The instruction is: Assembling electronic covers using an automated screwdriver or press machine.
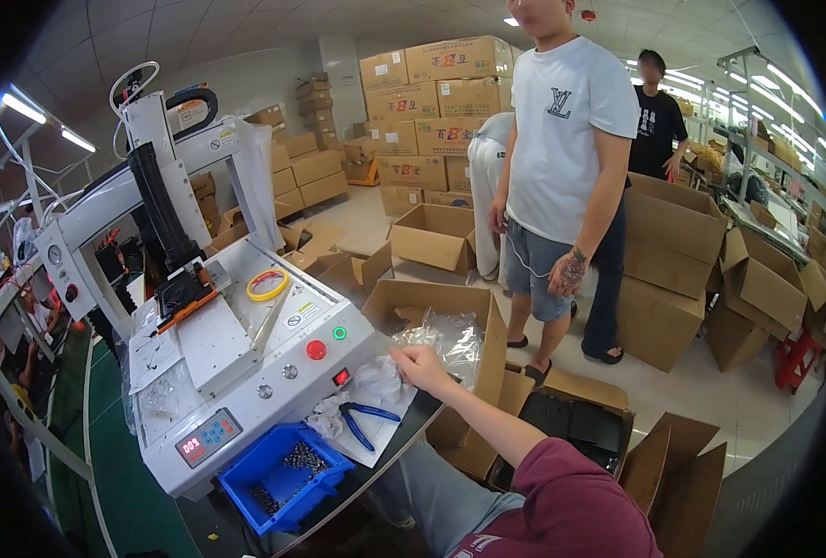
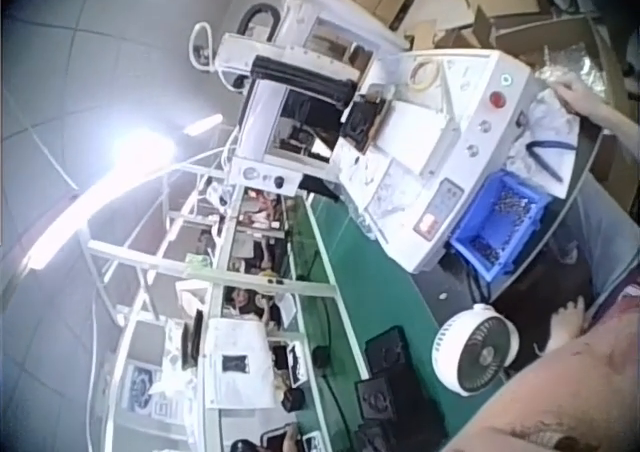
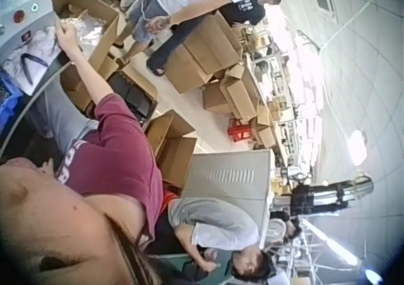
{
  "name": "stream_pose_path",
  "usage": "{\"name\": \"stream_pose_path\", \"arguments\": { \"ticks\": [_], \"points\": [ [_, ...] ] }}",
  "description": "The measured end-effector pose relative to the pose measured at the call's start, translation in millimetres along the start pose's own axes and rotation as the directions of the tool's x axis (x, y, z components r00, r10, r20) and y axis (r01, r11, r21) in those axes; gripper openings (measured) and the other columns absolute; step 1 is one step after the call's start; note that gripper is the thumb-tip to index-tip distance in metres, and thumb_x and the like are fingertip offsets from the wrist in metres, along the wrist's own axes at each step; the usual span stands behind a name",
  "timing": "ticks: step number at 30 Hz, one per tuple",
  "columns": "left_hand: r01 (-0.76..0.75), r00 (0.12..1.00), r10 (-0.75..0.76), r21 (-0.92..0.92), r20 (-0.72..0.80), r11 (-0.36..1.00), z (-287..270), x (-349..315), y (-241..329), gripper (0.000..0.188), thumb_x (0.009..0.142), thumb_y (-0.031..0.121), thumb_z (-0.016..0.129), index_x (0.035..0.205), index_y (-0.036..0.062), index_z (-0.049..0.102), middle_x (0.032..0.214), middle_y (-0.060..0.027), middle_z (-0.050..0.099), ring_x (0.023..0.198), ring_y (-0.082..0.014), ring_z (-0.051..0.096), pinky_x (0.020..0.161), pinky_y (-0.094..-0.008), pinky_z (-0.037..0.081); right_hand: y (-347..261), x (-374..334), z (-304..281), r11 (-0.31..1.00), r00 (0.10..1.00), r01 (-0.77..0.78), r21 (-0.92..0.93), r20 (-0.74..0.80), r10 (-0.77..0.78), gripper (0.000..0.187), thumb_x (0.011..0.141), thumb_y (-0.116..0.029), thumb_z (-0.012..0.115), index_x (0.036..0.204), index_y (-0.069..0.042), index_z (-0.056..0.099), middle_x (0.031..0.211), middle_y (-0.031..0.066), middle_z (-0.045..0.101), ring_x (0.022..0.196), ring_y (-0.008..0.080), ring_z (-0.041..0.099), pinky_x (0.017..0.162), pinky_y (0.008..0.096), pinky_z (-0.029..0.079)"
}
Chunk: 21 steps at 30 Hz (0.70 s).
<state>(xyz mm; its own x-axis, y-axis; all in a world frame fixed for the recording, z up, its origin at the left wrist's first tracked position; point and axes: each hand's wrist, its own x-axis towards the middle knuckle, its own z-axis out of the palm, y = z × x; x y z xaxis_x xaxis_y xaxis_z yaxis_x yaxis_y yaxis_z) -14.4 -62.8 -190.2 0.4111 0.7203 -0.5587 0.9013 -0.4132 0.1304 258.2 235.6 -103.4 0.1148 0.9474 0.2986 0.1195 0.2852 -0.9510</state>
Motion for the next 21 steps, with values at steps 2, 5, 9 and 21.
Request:
{"name": "stream_pose_path", "arguments": {
  "ticks": [2, 5, 9, 21],
  "points": [
    [0.011, 1.000, -0.010, 0.012, -0.008, 1.000, 0, 2, 1, 0.055, 0.088, 0.035, 0.050, 0.135, 0.0090, 0.043, 0.108, -0.0172, 0.059, 0.094, -0.0352, 0.061, 0.077, -0.0481, 0.049, 2, 1, -1, 1.000, 1.000, 0.006, 0.004, 0.008, -0.006, 0.049, 0.096, -0.029, 0.053, 0.054, -0.005, 0.050, 0.046, -0.0017, 0.046, 0.040, 0.0054, 0.041, 0.040, 0.0235, 0.030],
    [0.021, 1.000, -0.020, -0.030, 0.018, 0.999, -1, 5, 2, 0.057, 0.086, 0.033, 0.053, 0.136, 0.0086, 0.041, 0.109, -0.0173, 0.059, 0.093, -0.0351, 0.061, 0.076, -0.0482, 0.049, 1, 1, -1, 0.999, 0.999, 0.002, -0.048, 0.040, 0.000, 0.044, 0.095, -0.027, 0.055, 0.057, -0.004, 0.054, 0.048, -0.0021, 0.047, 0.041, 0.0047, 0.041, 0.041, 0.0230, 0.031],
    [0.012, 0.998, -0.008, -0.067, 0.057, 0.998, 1, 6, 4, 0.058, 0.084, 0.030, 0.053, 0.137, 0.0082, 0.040, 0.110, -0.0177, 0.058, 0.093, -0.0351, 0.061, 0.075, -0.0486, 0.050, 7, 2, -1, 1.000, 0.999, -0.007, -0.015, 0.034, 0.007, 0.043, 0.095, -0.027, 0.056, 0.059, -0.004, 0.055, 0.048, -0.0022, 0.048, 0.041, 0.0047, 0.041, 0.041, 0.0228, 0.031],
    [0.020, 1.000, -0.020, -0.078, 0.001, 0.997, 20, 14, 0, 0.056, 0.084, 0.030, 0.052, 0.135, 0.0088, 0.043, 0.109, -0.0175, 0.058, 0.089, -0.0362, 0.062, 0.073, -0.0499, 0.049, 4, 2, 0, 1.000, 0.999, -0.008, -0.025, 0.031, 0.008, 0.041, 0.095, -0.026, 0.057, 0.060, -0.004, 0.056, 0.051, -0.0019, 0.049, 0.042, 0.0046, 0.042, 0.041, 0.0217, 0.032]
  ]
}}
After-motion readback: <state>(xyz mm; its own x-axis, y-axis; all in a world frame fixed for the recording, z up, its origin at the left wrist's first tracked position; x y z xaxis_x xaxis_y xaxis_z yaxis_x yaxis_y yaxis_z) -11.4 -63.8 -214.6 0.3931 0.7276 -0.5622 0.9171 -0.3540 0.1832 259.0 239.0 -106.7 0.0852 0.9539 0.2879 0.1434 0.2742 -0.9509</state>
